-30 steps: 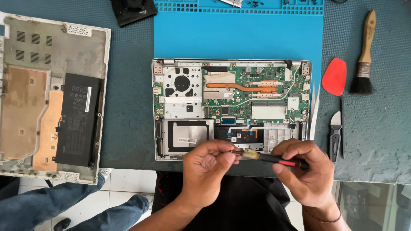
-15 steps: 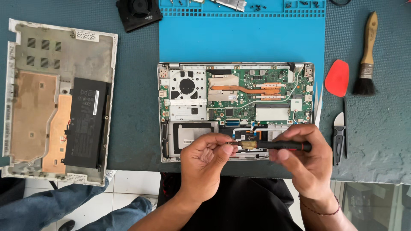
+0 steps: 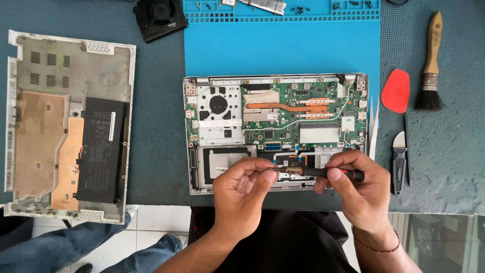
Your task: The person works on a disassembled laptop placed on a blue mat, using tweezers to handle small components and wires on the motherboard. They then use a screwdriver to remove and reattach a cooling fan, securing it with screws.
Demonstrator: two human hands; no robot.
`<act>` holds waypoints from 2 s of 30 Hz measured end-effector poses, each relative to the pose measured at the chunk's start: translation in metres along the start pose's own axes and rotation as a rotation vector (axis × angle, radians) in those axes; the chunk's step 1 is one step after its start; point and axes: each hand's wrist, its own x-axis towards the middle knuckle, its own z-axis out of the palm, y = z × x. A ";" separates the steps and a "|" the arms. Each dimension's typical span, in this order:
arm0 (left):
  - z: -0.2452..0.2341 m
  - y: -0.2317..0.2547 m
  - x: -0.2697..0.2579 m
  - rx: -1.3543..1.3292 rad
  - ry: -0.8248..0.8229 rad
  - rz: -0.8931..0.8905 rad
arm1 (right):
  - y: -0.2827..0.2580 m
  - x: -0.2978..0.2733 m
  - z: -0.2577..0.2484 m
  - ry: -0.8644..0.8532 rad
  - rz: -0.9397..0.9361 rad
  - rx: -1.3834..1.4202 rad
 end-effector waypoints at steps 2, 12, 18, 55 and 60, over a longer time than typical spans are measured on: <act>0.000 0.001 0.001 0.021 -0.009 0.017 | 0.001 0.000 0.000 -0.004 -0.005 -0.034; 0.001 0.001 0.000 0.057 -0.012 0.051 | -0.007 0.004 0.003 -0.005 -0.025 -0.233; 0.001 -0.001 0.000 0.048 -0.013 0.055 | 0.000 0.003 0.000 -0.007 -0.038 -0.187; -0.012 0.008 -0.001 0.102 -0.026 0.079 | 0.012 0.004 0.004 -0.125 -0.227 -0.053; -0.014 0.009 0.000 0.126 -0.021 0.099 | -0.003 0.012 0.011 -0.177 -0.378 -0.346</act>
